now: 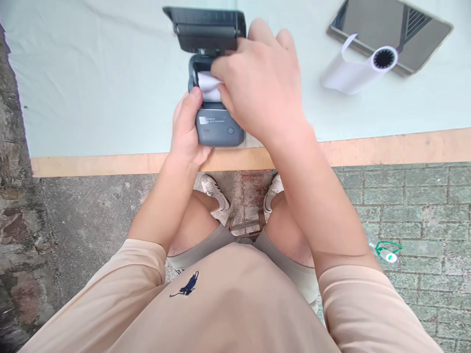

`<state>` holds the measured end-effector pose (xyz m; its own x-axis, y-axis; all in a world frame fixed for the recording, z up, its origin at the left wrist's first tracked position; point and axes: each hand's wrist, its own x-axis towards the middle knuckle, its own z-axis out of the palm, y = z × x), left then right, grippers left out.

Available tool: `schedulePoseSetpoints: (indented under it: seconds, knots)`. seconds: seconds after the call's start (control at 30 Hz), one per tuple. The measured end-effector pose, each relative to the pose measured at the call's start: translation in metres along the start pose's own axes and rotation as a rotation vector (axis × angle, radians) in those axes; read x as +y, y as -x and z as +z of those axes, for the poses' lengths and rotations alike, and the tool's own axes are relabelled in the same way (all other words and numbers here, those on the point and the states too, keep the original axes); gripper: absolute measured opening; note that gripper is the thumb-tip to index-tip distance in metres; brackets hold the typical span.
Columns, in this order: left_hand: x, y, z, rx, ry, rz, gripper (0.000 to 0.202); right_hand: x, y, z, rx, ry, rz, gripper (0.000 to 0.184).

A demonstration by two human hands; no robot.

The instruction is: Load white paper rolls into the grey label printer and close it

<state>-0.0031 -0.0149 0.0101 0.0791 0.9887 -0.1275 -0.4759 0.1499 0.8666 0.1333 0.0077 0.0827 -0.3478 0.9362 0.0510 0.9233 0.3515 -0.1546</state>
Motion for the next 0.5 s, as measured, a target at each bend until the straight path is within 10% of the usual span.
schedulePoseSetpoints:
  seconds: [0.5]
  knots:
    - [-0.0007,0.0015,0.0013,-0.022,-0.060,-0.018,0.015,-0.0067,-0.0048,0.0075,0.055,0.013,0.076,0.039]
